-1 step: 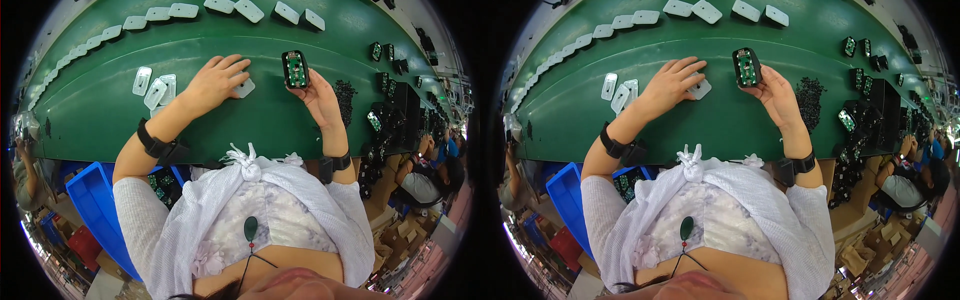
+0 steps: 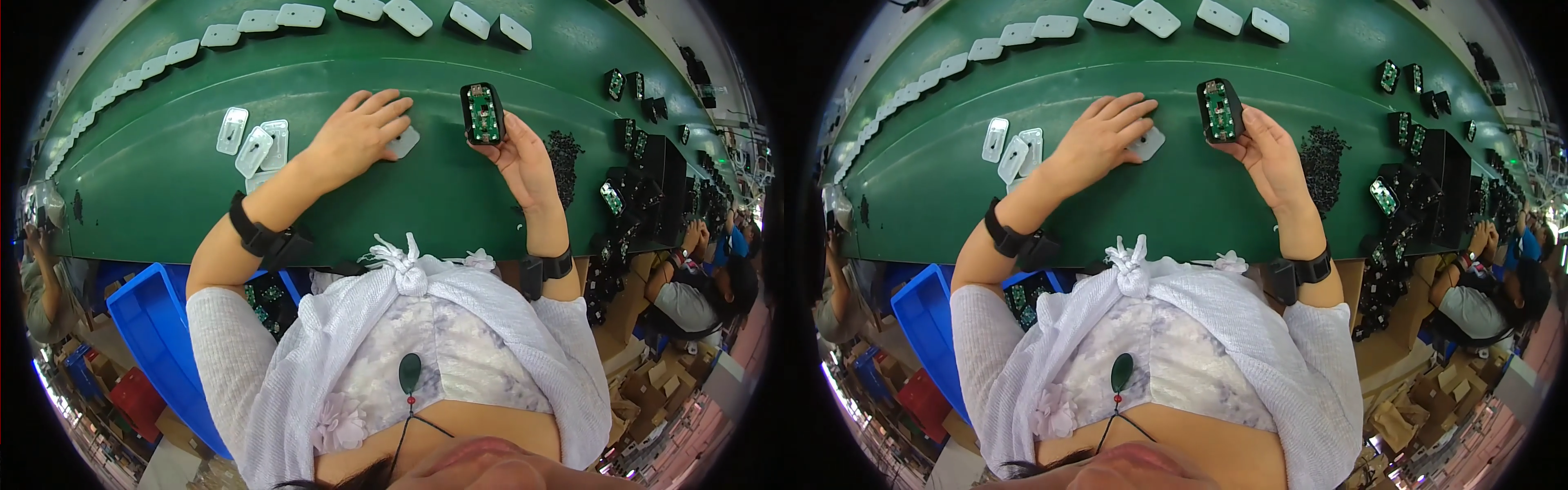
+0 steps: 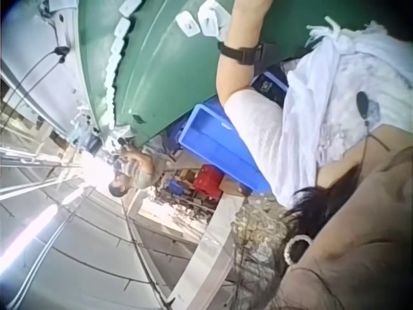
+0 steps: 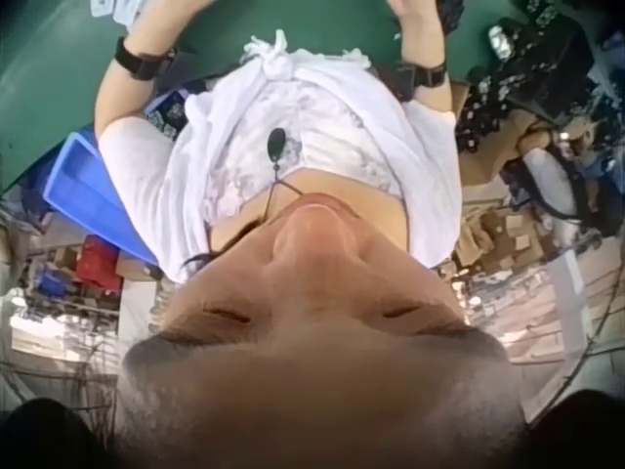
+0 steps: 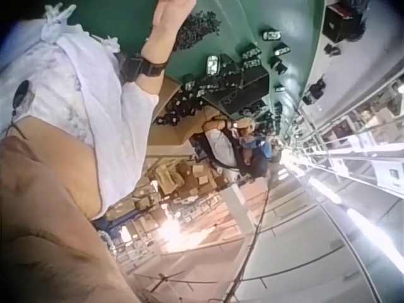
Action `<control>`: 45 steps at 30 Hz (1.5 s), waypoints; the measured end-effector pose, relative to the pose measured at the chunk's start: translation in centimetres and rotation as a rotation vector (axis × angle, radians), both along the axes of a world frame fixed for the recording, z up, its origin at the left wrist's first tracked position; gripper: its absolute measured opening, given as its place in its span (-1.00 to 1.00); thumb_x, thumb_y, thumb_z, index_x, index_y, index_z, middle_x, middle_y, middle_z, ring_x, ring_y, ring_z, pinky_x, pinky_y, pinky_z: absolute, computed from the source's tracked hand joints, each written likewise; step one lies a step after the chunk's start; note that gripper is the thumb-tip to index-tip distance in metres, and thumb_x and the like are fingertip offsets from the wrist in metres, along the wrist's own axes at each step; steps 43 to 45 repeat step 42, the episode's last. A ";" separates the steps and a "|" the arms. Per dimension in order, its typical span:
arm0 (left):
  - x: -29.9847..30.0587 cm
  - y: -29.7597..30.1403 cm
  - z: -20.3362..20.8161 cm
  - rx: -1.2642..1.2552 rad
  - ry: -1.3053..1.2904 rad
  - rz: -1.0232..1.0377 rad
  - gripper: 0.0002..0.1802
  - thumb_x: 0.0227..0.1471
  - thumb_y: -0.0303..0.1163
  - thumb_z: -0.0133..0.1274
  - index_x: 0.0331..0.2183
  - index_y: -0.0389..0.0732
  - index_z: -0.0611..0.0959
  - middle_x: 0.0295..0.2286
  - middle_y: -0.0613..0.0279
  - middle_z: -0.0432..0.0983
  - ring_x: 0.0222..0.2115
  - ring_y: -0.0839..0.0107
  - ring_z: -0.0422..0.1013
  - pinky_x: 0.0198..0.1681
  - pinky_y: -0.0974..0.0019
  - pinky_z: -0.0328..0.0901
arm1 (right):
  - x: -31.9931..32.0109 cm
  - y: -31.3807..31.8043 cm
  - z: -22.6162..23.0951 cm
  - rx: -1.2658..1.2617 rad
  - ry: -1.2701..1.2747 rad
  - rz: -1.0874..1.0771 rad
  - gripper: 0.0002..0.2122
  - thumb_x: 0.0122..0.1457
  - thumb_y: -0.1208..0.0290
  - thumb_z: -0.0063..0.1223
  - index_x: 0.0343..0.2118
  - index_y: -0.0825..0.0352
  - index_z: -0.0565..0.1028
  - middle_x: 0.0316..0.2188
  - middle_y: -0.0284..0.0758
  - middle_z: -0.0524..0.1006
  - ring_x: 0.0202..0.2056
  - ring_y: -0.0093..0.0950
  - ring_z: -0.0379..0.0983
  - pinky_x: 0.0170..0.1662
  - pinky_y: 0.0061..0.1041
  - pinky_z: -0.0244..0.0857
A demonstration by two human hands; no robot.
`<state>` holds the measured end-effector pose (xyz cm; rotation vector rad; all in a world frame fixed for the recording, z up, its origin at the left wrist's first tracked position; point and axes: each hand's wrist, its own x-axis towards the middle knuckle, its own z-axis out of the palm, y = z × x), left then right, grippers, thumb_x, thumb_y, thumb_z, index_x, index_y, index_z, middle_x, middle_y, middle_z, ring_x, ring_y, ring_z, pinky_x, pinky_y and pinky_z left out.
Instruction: The person picks up a white cover and a black housing, presses them together by hand, and places the assembled unit onto a conveyor belt. This process is repeated with multiple units, occasionally moving aside covers to reach others.
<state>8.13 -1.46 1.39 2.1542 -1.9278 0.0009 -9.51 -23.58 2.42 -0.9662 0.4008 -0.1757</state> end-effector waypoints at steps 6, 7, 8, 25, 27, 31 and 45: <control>-3.1 -1.8 -2.3 -0.224 0.034 0.239 -0.42 -0.21 -0.13 0.29 -0.13 -0.17 0.52 -0.01 0.18 0.38 0.09 0.24 0.24 0.17 0.08 0.10 | 0.4 2.5 0.9 -0.574 0.085 -0.094 -0.68 0.29 0.43 0.01 0.06 0.44 0.41 -0.09 -0.25 0.52 -0.10 -0.51 0.48 0.01 -0.50 0.36; -3.0 -1.5 -2.4 -0.223 0.038 0.247 -0.42 -0.21 -0.13 0.29 -0.13 -0.17 0.52 -0.01 0.18 0.38 0.09 0.24 0.24 0.17 0.08 0.10 | 0.3 2.8 0.8 -0.683 0.059 -0.065 -0.67 0.25 0.47 0.07 0.06 0.43 0.43 -0.09 -0.28 0.52 -0.09 -0.53 0.46 0.01 -0.52 0.34; -2.7 -1.1 -2.3 -0.303 0.082 0.248 -0.44 -0.17 -0.18 0.27 -0.11 -0.17 0.52 0.00 0.19 0.39 0.09 0.24 0.26 0.17 0.08 0.10 | 0.4 3.0 0.8 -0.792 0.032 -0.034 -0.65 0.21 0.50 0.13 0.05 0.43 0.44 -0.09 -0.30 0.53 -0.07 -0.55 0.45 0.01 -0.54 0.32; -2.7 4.3 -2.1 -0.271 0.277 0.277 -0.35 -0.08 -0.69 -0.08 0.08 -0.04 0.51 0.11 0.37 0.39 0.18 0.30 0.23 0.25 0.02 0.03 | 4.8 5.3 1.4 -1.629 -0.224 0.330 -0.66 0.00 0.51 0.23 -0.10 0.29 0.55 -0.15 -0.30 0.55 -0.14 -0.30 0.46 -0.09 -0.40 0.37; -3.1 4.4 -1.9 -0.245 0.237 0.290 -0.36 -0.08 -0.68 -0.08 0.09 -0.05 0.50 0.12 0.36 0.38 0.18 0.30 0.24 0.25 0.03 0.03 | 4.8 5.5 1.4 -1.644 -0.220 0.331 -0.65 -0.01 0.51 0.23 -0.10 0.28 0.55 -0.15 -0.31 0.54 -0.14 -0.30 0.46 -0.10 -0.40 0.37; -4.4 4.1 -1.5 -0.223 0.125 0.326 -0.35 -0.10 -0.63 -0.02 0.11 -0.14 0.46 0.13 0.28 0.35 0.17 0.28 0.24 0.24 0.05 0.06 | 4.4 5.7 0.2 -1.700 -0.257 0.249 -0.62 -0.03 0.55 0.23 -0.07 0.24 0.55 -0.14 -0.31 0.53 -0.15 -0.30 0.46 -0.13 -0.41 0.39; -3.8 1.6 -2.0 -0.159 0.291 0.492 -0.32 -0.11 -0.38 0.20 0.11 -0.20 0.42 0.10 0.02 0.34 0.12 0.13 0.28 0.14 0.10 0.18 | 6.2 4.1 1.2 -1.071 0.114 0.302 -0.72 0.14 0.39 0.18 -0.09 0.32 0.55 -0.08 -0.28 0.57 -0.08 -0.39 0.48 0.03 -0.41 0.32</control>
